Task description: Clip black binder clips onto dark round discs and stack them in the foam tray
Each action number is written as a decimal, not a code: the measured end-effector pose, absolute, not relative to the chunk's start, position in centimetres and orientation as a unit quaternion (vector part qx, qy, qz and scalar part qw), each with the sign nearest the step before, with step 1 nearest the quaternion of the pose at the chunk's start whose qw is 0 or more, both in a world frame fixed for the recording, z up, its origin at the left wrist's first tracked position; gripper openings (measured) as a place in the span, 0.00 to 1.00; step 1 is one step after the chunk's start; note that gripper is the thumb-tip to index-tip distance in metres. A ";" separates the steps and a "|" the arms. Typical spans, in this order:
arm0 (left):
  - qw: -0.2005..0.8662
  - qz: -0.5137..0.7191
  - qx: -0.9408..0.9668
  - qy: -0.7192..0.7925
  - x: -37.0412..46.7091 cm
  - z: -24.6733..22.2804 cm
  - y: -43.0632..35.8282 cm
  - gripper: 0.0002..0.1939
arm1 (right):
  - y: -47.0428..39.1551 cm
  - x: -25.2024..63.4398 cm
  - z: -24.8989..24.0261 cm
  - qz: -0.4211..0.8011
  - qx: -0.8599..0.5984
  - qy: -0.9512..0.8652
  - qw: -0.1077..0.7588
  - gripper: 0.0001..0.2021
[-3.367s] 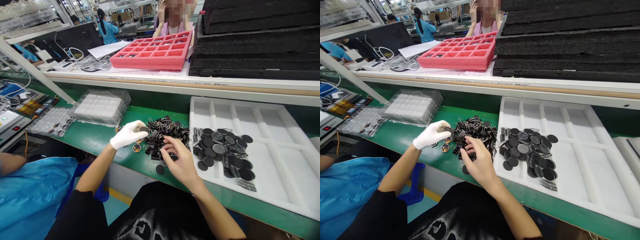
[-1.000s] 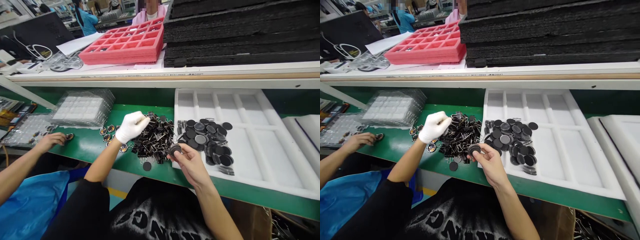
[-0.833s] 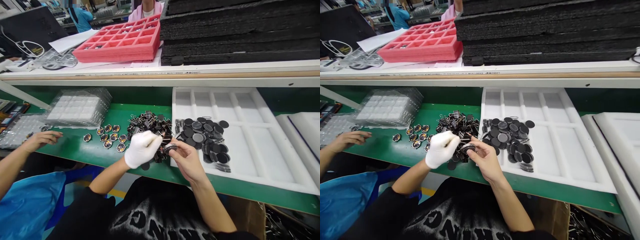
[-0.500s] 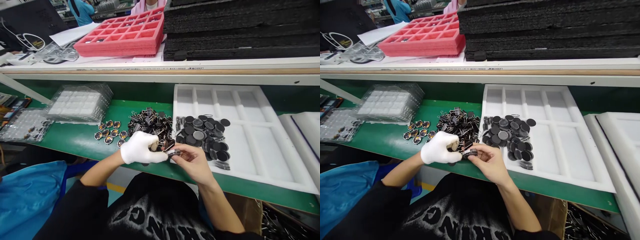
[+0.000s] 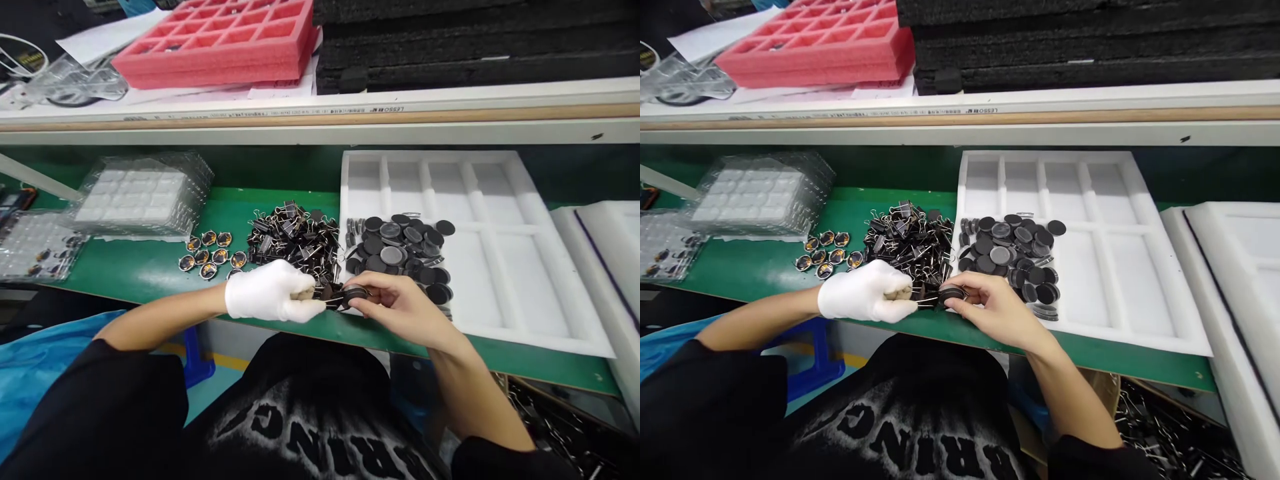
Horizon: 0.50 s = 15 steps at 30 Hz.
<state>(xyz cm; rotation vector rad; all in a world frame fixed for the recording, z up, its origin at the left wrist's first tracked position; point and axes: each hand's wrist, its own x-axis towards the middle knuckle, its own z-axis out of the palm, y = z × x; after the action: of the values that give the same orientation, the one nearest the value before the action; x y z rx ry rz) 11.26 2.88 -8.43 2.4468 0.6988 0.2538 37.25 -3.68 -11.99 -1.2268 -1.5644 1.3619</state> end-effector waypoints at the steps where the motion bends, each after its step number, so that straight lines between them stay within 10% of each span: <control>1: 0.285 0.089 0.919 0.255 11.3 -8.4 2.9 0.21 | -3.7 37.2 -12.0 0.518 -0.476 -0.614 0.357 0.09; 15: 0.224 0.085 0.917 0.320 10.1 -7.8 5.6 0.21 | -3.6 36.3 -13.7 0.543 -0.491 -0.547 0.406 0.11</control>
<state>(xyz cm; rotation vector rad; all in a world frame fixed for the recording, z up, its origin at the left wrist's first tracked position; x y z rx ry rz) 10.14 5.58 -7.84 2.5301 0.8818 0.2338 36.26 -3.63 -13.67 -1.2391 -1.3800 1.3700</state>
